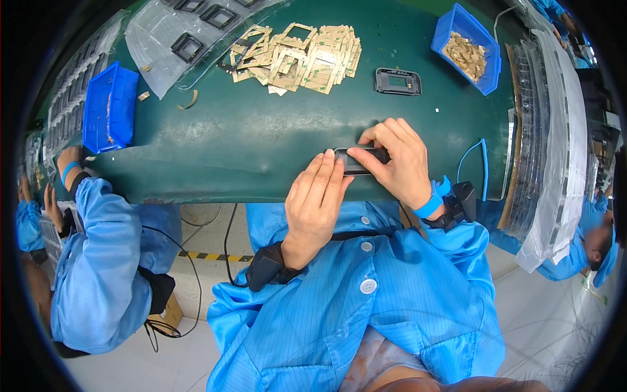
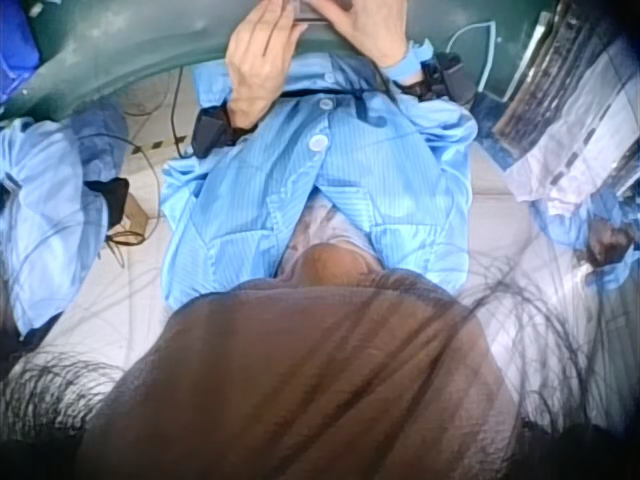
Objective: Assembling small plastic components into cases on a production line.
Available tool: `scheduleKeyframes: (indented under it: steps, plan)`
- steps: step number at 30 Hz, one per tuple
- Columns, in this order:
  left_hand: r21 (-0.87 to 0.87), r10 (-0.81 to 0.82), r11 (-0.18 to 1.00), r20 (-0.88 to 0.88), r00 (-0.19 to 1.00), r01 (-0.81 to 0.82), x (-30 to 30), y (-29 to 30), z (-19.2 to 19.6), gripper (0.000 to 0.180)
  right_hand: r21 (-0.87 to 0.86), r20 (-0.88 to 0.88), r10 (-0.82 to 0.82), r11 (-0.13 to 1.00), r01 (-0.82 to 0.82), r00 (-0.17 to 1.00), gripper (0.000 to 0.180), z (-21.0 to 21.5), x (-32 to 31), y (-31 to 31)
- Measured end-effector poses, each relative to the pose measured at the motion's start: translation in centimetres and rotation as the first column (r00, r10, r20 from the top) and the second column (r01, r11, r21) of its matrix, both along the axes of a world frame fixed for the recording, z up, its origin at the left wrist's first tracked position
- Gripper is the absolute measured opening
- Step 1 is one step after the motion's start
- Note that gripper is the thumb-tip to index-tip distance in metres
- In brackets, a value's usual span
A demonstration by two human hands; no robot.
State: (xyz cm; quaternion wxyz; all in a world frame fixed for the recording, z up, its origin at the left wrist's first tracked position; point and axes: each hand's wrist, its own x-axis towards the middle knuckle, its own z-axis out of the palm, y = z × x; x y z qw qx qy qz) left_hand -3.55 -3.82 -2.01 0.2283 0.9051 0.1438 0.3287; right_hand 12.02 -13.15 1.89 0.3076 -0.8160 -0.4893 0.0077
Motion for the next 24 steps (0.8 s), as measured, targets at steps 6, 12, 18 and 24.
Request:
scheduleKeyframes:
  steps: [6,12,18,24]
  plan:
    - [0.024,-0.004,1.0,-0.016,1.0,0.004,0.1,0.2,0.2,0.038,0.054,-0.024,0.102,0.993,-0.1,0.995,0.015,0.0,0.1,0.4]
    - [0.034,-0.009,0.999,-0.04,0.999,0.011,0.2,0.3,0.6,0.036,0.069,-0.058,0.141,0.988,-0.137,0.988,0.013,-0.2,-0.3,0.8]
    - [0.038,-0.004,0.999,-0.024,1.0,0.005,0.2,0.2,0.5,0.034,0.066,-0.107,0.233,0.972,-0.227,0.967,0.012,0.4,0.8,-0.8]
    - [-0.012,-0.007,1.0,-0.046,0.999,0.006,0.3,0.5,1.7,0.029,0.091,-0.225,0.213,0.976,-0.197,0.951,0.021,0.9,1.2,-2.5]
